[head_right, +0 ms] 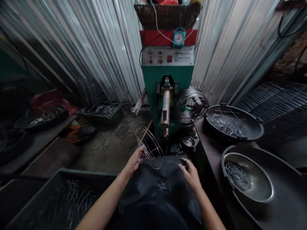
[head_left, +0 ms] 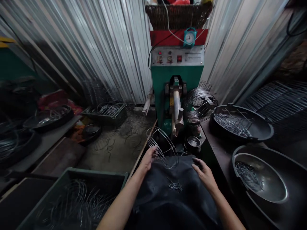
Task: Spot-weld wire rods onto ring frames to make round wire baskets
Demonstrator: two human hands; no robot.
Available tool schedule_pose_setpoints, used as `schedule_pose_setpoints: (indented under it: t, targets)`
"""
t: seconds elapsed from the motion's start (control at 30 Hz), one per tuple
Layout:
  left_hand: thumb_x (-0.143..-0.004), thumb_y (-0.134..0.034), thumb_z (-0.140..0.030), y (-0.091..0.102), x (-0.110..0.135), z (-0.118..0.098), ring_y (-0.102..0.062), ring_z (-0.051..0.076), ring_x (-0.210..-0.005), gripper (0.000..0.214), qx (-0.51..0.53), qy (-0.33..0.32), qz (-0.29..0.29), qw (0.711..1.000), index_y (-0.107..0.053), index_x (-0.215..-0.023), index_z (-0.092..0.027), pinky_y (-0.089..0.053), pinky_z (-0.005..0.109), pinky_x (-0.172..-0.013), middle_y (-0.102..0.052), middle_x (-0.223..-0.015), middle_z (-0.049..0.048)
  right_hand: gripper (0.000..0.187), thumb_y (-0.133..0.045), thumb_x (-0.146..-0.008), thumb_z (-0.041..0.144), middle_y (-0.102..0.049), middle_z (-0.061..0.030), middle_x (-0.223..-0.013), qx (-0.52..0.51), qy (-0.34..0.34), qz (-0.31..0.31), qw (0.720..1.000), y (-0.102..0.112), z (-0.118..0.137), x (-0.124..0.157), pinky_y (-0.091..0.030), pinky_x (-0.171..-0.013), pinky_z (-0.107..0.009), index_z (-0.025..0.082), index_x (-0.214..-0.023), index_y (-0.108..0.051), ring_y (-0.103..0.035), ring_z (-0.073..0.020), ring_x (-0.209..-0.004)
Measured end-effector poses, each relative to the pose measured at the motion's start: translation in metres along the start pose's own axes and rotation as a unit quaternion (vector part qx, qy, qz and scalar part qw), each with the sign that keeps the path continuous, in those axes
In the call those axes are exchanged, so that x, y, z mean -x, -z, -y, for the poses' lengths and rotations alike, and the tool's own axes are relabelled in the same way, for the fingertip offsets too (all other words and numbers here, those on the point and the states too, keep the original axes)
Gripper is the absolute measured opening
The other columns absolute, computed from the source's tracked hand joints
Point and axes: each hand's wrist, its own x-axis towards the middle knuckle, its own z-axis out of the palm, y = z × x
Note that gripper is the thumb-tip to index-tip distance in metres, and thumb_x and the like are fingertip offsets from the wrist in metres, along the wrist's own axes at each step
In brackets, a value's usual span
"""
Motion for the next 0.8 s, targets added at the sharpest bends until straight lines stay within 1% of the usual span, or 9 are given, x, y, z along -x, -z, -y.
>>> schedule_pose_setpoints:
  t: [0.1, 0.17, 0.27, 0.33, 0.43, 0.53, 0.67, 0.73, 0.8]
  targets:
    - [-0.067, -0.055, -0.063, 0.005, 0.025, -0.026, -0.049, 0.013, -0.053, 0.048, -0.168, -0.018, 0.015, 0.985, -0.060, -0.076, -0.016, -0.038, 0.022, -0.050, -0.053, -0.058, -0.0004, 0.043, -0.055, -0.075, 0.049, -0.066, -0.0102, -0.105, -0.015, -0.030, 0.015, 0.999, 0.001, -0.006, 0.009, -0.048, -0.085, -0.035, 0.018, -0.104, -0.062, -0.061, -0.0245, -0.098]
    - [-0.069, -0.051, -0.066, 0.003, 0.036, -0.037, -0.051, 0.015, -0.054, 0.051, -0.290, -0.042, 0.036, 0.956, -0.062, -0.071, -0.017, -0.037, 0.023, -0.050, -0.053, -0.055, 0.0009, 0.043, -0.055, -0.075, 0.049, -0.067, -0.0097, -0.104, -0.022, -0.067, 0.009, 0.997, 0.009, -0.019, 0.017, -0.049, -0.082, -0.034, 0.017, -0.103, -0.062, -0.062, -0.0244, -0.096]
    - [-0.065, -0.060, -0.060, -0.011, 0.042, -0.033, -0.058, 0.022, -0.071, 0.042, -0.437, -0.088, 0.057, 0.893, -0.065, -0.066, -0.018, -0.042, 0.027, -0.063, -0.060, -0.062, 0.0048, 0.045, -0.054, -0.073, 0.050, -0.069, -0.0087, -0.093, -0.031, -0.130, -0.025, 0.991, 0.022, -0.046, 0.030, -0.051, -0.072, -0.032, 0.016, -0.101, -0.063, -0.064, -0.0234, -0.086]
    - [-0.060, -0.068, -0.052, -0.024, 0.038, -0.020, -0.060, 0.027, -0.080, 0.033, -0.482, -0.094, 0.058, 0.869, -0.062, -0.058, -0.020, -0.043, 0.030, -0.074, -0.062, -0.062, 0.0062, 0.047, -0.054, -0.071, 0.050, -0.069, -0.0084, -0.089, -0.039, -0.162, -0.054, 0.985, 0.029, -0.061, 0.038, -0.051, -0.065, -0.031, 0.015, -0.101, -0.063, -0.064, -0.0221, -0.079]
    - [-0.051, -0.078, -0.036, -0.037, 0.030, 0.004, -0.058, 0.033, -0.093, 0.027, -0.456, -0.056, 0.035, 0.887, -0.054, -0.049, -0.022, -0.038, 0.038, -0.090, -0.060, -0.059, 0.0061, 0.048, -0.056, -0.068, 0.049, -0.069, -0.0087, -0.091, -0.040, -0.184, -0.074, 0.979, 0.035, -0.071, 0.049, -0.050, -0.064, -0.031, 0.014, -0.099, -0.064, -0.063, -0.0210, -0.076]
    - [-0.044, -0.081, -0.019, -0.041, 0.030, 0.022, -0.046, 0.039, -0.114, 0.031, -0.397, -0.032, 0.020, 0.917, -0.051, -0.051, -0.022, -0.023, 0.045, -0.104, -0.060, -0.069, 0.0082, 0.046, -0.057, -0.067, 0.048, -0.069, -0.0090, -0.092, -0.037, -0.181, -0.066, 0.981, 0.037, -0.073, 0.054, -0.049, -0.066, -0.031, 0.015, -0.097, -0.065, -0.062, -0.0216, -0.079]
    - [-0.052, -0.077, -0.014, -0.038, 0.047, 0.039, -0.015, 0.036, -0.134, 0.028, -0.328, -0.094, -0.016, 0.940, -0.052, -0.063, -0.021, -0.009, 0.049, -0.108, -0.058, -0.096, 0.0124, 0.045, -0.056, -0.068, 0.048, -0.069, -0.0085, -0.092, -0.034, -0.163, -0.030, 0.986, 0.033, -0.073, 0.053, -0.049, -0.068, -0.031, 0.015, -0.096, -0.064, -0.063, -0.0219, -0.081]
    - [-0.059, -0.073, -0.016, -0.034, 0.056, 0.043, -0.009, 0.032, -0.136, 0.022, -0.270, -0.115, -0.029, 0.956, -0.055, -0.071, -0.022, -0.012, 0.049, -0.108, -0.055, -0.111, 0.0129, 0.043, -0.055, -0.069, 0.048, -0.069, -0.0074, -0.091, -0.025, -0.156, -0.001, 0.988, 0.029, -0.072, 0.051, -0.049, -0.070, -0.031, 0.016, -0.096, -0.065, -0.063, -0.0219, -0.082]
    - [-0.062, -0.070, -0.014, -0.025, 0.060, 0.043, -0.007, 0.030, -0.137, 0.026, -0.231, -0.131, -0.048, 0.963, -0.058, -0.082, -0.022, -0.018, 0.047, -0.107, -0.048, -0.125, 0.0117, 0.041, -0.055, -0.070, 0.047, -0.069, -0.0068, -0.090, -0.014, -0.154, 0.024, 0.988, 0.026, -0.071, 0.048, -0.049, -0.073, -0.032, 0.016, -0.095, -0.065, -0.063, -0.0224, -0.084]
